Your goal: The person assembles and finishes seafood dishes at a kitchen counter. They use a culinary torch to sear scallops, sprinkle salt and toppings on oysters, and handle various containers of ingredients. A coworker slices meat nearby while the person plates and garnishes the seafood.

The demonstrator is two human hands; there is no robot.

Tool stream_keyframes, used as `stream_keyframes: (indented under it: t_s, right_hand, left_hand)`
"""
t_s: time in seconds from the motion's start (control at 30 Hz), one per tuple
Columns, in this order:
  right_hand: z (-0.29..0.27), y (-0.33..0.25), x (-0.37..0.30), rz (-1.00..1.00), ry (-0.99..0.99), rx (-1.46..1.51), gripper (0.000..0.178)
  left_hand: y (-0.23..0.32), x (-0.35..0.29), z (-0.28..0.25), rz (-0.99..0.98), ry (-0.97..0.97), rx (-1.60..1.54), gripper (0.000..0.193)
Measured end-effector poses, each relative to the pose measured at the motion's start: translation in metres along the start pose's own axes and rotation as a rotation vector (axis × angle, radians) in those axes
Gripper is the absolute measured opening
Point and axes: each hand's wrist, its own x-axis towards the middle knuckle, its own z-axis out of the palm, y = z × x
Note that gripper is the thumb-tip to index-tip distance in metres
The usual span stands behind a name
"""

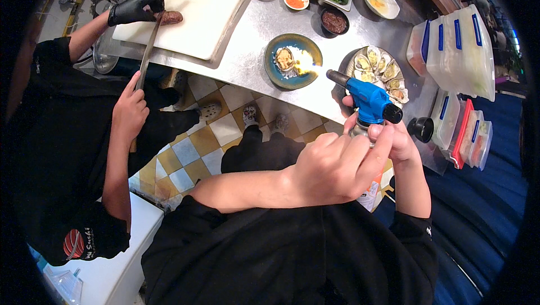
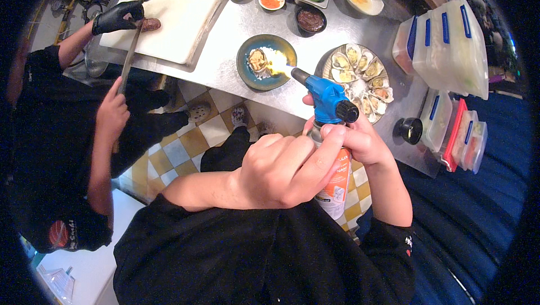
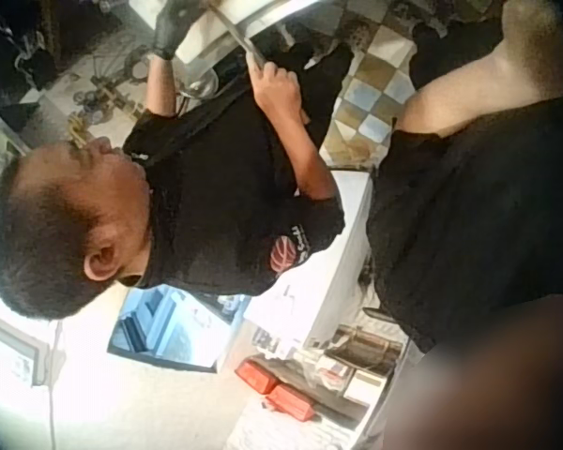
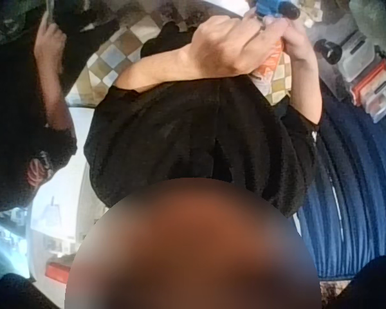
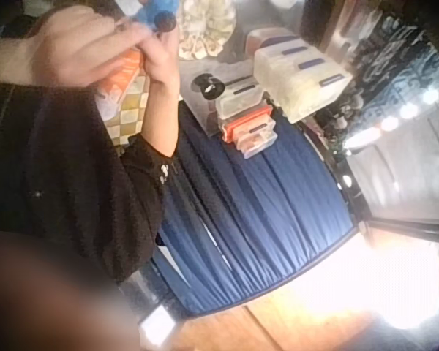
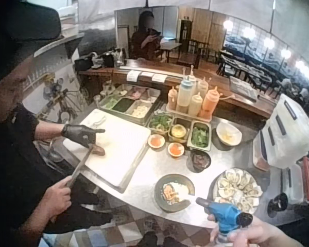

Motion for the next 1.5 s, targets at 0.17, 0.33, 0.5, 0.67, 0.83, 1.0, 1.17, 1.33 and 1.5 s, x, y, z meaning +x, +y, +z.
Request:
stream_keyframes:
  t_s: [0.17,0.33,0.5,0.67,0.83,1.0,1.17,1.33,1.5]
  right_hand:
    - [0.0,0.007,-0.004,-0.009,0.028,-0.03,0.069]
    - [0.009,0.005,-0.007,-0.005,0.006,-0.056,0.074]
    - [0.004,0.009,-0.008,0.044,-0.039,-0.139,0.071]
    - [0.012,0.008,-0.004,0.03,-0.057,-0.356,0.072]
    - [0.019,0.011,0.001,-0.01,-0.129,-0.528,0.064]
    - [0.04,0.009,0.019,-0.006,-0.169,-0.752,0.058]
    - [0.054,0.0,0.035,0.035,-0.231,-0.803,0.054]
    - [0.055,-0.005,0.029,0.098,-0.183,-0.856,0.054]
    - [0.036,-0.002,0.014,0.152,-0.086,-0.857,0.056]
  left_hand:
    - [-0.002,0.02,0.002,-0.031,0.015,0.026,0.039]
    - [-0.003,0.022,0.002,-0.061,-0.022,0.045,0.036]
    - [0.003,0.018,-0.001,-0.129,-0.074,0.079,0.035]
    - [0.008,0.011,-0.011,-0.146,-0.105,0.082,0.033]
    - [0.009,0.006,-0.031,-0.156,-0.123,0.092,0.031]
    - [0.007,-0.002,-0.049,-0.262,-0.122,0.167,0.03]
    - [0.0,-0.013,-0.056,-0.306,-0.083,0.174,0.024]
    - [0.0,-0.016,-0.05,-0.298,-0.055,0.212,0.022]
    - [0.002,-0.009,-0.033,-0.254,-0.119,0.161,0.025]
